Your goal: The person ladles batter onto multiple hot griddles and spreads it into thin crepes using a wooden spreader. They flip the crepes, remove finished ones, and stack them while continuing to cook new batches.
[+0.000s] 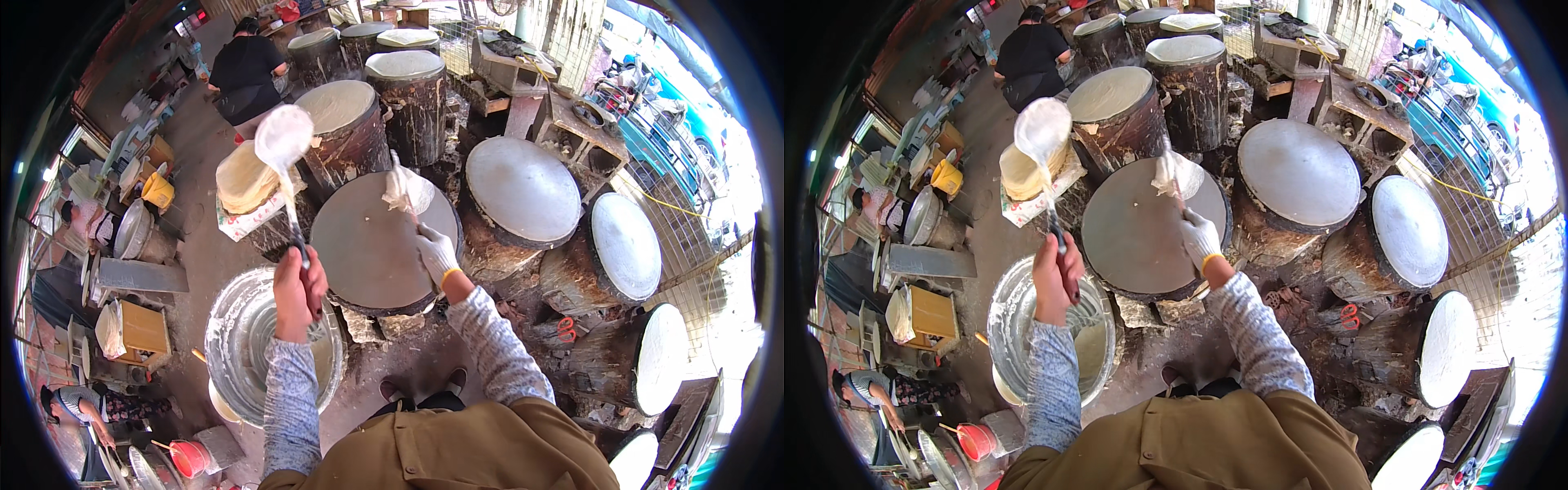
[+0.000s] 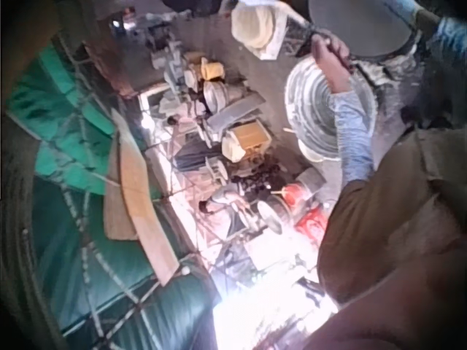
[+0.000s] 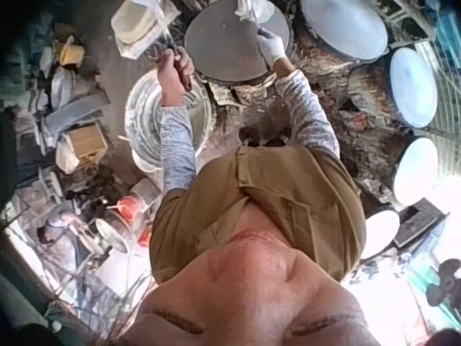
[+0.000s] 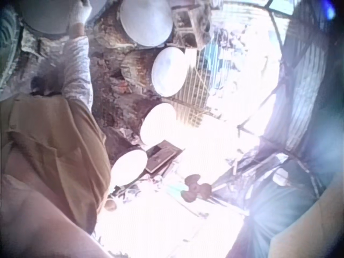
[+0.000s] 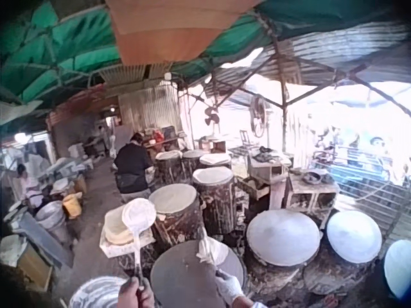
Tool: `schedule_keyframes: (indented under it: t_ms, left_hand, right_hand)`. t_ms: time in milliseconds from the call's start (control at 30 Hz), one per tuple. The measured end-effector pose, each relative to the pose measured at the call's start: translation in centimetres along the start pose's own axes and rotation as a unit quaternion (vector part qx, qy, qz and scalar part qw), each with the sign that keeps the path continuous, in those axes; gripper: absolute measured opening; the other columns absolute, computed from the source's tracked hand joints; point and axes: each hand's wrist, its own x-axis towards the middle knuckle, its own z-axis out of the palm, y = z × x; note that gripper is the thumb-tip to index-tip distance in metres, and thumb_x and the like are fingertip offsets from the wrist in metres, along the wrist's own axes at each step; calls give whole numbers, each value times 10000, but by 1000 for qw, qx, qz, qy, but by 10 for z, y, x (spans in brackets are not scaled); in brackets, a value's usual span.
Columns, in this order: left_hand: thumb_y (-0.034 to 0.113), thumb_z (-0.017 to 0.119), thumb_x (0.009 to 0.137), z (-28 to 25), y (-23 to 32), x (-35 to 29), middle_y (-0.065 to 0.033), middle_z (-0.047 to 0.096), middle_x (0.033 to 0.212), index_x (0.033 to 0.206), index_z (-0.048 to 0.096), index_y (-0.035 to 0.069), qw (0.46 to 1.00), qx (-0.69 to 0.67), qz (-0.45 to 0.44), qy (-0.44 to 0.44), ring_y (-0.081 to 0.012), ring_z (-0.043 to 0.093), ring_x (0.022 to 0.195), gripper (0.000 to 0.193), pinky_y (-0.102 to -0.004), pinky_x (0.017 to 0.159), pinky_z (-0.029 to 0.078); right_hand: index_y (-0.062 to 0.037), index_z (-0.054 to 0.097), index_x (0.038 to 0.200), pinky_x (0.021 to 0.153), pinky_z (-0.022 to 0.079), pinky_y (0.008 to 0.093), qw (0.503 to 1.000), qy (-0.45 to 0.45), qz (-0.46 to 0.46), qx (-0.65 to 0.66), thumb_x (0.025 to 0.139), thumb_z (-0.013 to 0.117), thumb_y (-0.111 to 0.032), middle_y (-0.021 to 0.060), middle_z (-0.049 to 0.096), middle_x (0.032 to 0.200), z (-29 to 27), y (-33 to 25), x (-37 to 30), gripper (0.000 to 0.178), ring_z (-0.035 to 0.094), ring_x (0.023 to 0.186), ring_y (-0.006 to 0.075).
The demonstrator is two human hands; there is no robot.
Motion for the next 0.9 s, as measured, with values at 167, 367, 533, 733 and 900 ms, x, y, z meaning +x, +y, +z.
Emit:
schedule_keyframes:
  t_ms: [167,367,533,733,900]
  left_hand:
    - [399,439,1028,-52,13,-59,39,362,603,939,492,93,973,-219,-53,-43,-83,349,449,324,-244,461,311]
    - [336,412,1046,-99,34,-115,8,412,691,950,449,81,920,-384,-57,-61,-123,389,545,275,-290,581,379]
    - [302,432,1039,-118,8,-110,6,421,677,945,455,72,848,-510,-132,-54,-104,416,532,249,-267,549,382]
    - [276,433,1043,-157,25,-163,16,430,668,930,453,61,888,-453,-72,-15,-89,431,526,244,-244,532,375]
    - [270,469,1026,-153,-2,-153,29,423,670,937,468,61,832,-539,-127,33,-78,412,526,227,-242,532,368]
  right_hand:
    - [-83,622,1259,790,510,298,965,73,-148,-204,914,605,-209,207,711,997,-7,7,-37,368,689,869,184]
    - [-105,639,1249,724,528,340,945,130,-178,-242,915,539,-160,219,694,895,-22,37,-77,353,704,760,205]
    - [-92,654,1227,759,515,297,956,80,-180,-215,914,595,-199,165,719,966,33,35,-16,336,678,827,162]
    - [-50,650,1232,688,529,249,958,104,-85,-255,919,571,-155,147,743,938,-40,1,-56,340,677,726,111]
    - [-71,661,1228,757,521,266,951,38,-171,-255,907,585,-138,124,745,966,25,22,-36,337,669,792,126]
